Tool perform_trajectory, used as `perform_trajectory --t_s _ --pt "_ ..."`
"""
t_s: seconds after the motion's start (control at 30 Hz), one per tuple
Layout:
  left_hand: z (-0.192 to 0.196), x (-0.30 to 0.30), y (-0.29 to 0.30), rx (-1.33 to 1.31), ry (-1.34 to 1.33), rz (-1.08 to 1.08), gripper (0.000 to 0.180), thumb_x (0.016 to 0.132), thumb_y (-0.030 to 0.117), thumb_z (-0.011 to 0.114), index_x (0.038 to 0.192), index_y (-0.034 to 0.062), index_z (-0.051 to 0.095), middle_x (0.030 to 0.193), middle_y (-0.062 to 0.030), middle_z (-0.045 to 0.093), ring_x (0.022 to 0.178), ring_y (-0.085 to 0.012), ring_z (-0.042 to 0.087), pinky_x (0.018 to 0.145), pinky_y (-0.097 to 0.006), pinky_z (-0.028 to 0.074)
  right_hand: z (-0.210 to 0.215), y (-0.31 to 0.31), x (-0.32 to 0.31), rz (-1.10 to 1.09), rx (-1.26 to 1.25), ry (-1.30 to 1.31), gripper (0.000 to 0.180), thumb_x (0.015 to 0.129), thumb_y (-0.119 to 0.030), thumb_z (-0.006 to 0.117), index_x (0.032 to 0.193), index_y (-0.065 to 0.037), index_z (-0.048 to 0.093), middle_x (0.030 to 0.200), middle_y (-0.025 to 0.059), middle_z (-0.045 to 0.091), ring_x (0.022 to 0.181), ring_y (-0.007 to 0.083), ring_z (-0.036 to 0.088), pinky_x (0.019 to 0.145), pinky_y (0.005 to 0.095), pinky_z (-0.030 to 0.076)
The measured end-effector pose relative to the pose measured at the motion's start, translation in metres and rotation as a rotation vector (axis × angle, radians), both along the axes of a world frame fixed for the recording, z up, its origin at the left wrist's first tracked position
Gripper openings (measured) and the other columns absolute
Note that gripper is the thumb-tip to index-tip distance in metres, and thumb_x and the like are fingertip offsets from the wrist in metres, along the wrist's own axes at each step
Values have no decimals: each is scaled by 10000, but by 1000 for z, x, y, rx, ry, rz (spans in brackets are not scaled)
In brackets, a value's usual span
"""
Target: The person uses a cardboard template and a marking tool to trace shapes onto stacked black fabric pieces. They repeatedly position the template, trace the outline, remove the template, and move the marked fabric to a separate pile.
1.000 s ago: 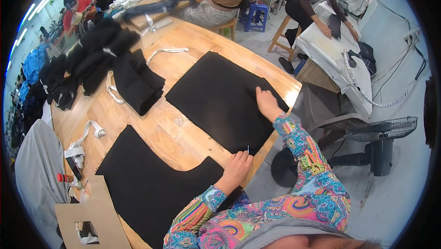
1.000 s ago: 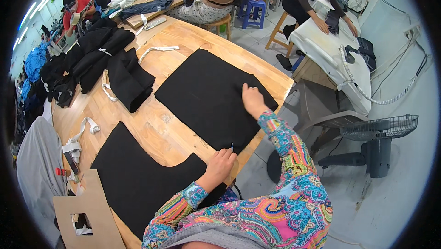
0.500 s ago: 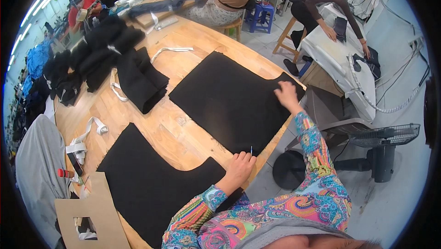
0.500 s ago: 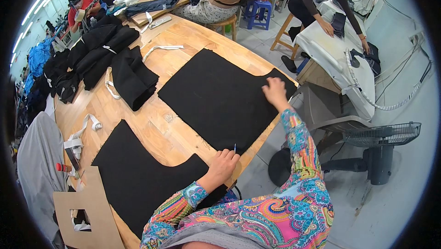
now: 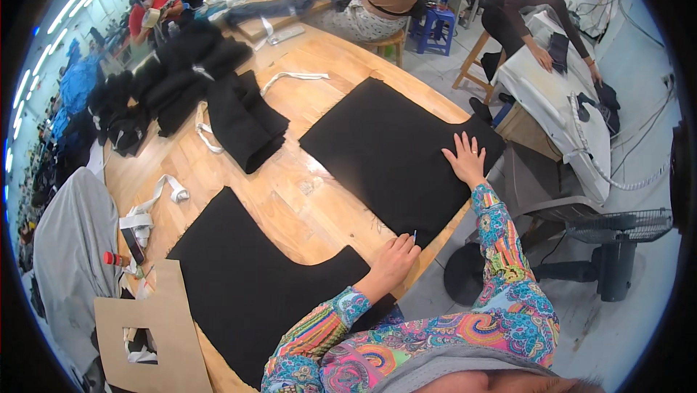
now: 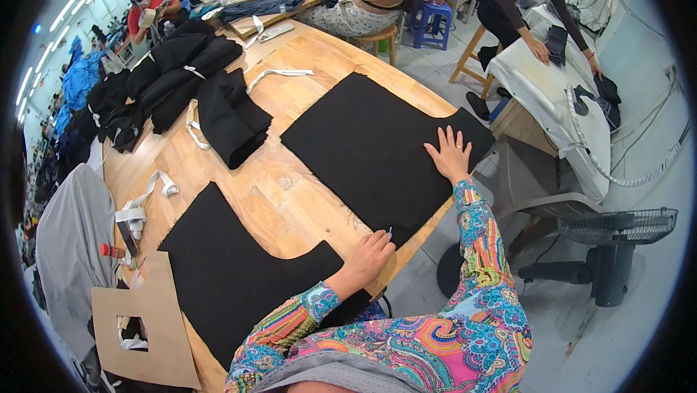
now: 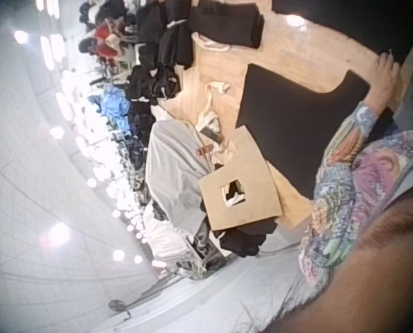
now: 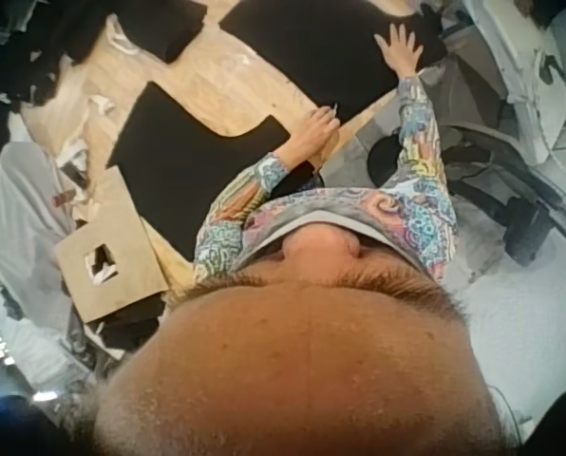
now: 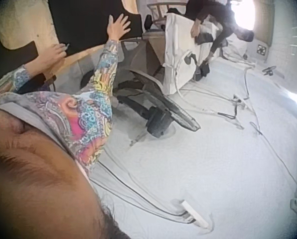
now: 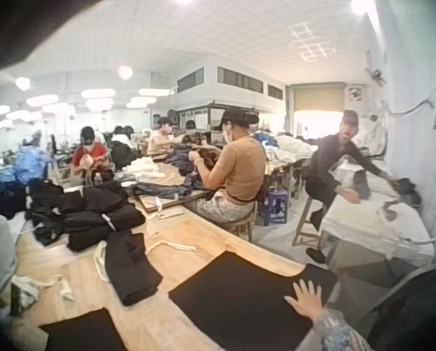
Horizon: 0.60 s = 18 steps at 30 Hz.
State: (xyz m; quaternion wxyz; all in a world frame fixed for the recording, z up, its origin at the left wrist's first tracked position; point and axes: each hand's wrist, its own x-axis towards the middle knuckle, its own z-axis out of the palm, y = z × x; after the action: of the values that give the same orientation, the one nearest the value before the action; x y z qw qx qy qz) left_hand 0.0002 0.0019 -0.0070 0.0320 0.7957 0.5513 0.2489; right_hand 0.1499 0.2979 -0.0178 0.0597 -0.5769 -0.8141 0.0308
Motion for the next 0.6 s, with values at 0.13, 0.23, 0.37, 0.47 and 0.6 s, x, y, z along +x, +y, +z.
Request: perform_trajectory --t_s 0.13,0.23,0.37,0.47,0.6 --pt "1 -4 -7 -60 -57 13 220 781 96 534 987 18 529 1139 -172 563 1161 -304 496 959 -388 401 -8 9 -7 35 135 -60 661 886 -570 439 1392 -147 387 1490 80 298 1358 328 270 1042 592 236" --pt "14 -20 -30 -117 -88 36 295 777 98 546 1053 -6 532 1179 -191 553 1153 -320 501 987 -403 381 10 2 -13 183 313 -30 515 838 -450 578 1234 -126 515 1313 66 496 1155 304 485 832 521 446" --pt "42 -57 -70 -15 -244 130 252 769 77 650 990 12 547 1122 -169 582 1055 -318 551 911 -379 445 -12 22 16 134 386 -16 522 879 -477 527 1283 -147 497 1311 86 506 1163 308 485 866 507 440" --pt "65 -93 -136 115 -343 460 177 772 67 669 921 30 581 1075 -147 606 987 -311 578 870 -383 469 -23 34 16 -44 39 -219 664 928 -580 350 1460 -193 263 1528 51 229 1386 316 228 1040 596 240" --pt "84 -127 -241 252 -333 1023 118 788 58 667 890 38 613 1017 -131 637 911 -303 602 800 -379 502 -20 35 6 -87 -20 -224 656 944 -567 320 1478 -199 218 1549 41 169 1416 322 151 1067 620 163"
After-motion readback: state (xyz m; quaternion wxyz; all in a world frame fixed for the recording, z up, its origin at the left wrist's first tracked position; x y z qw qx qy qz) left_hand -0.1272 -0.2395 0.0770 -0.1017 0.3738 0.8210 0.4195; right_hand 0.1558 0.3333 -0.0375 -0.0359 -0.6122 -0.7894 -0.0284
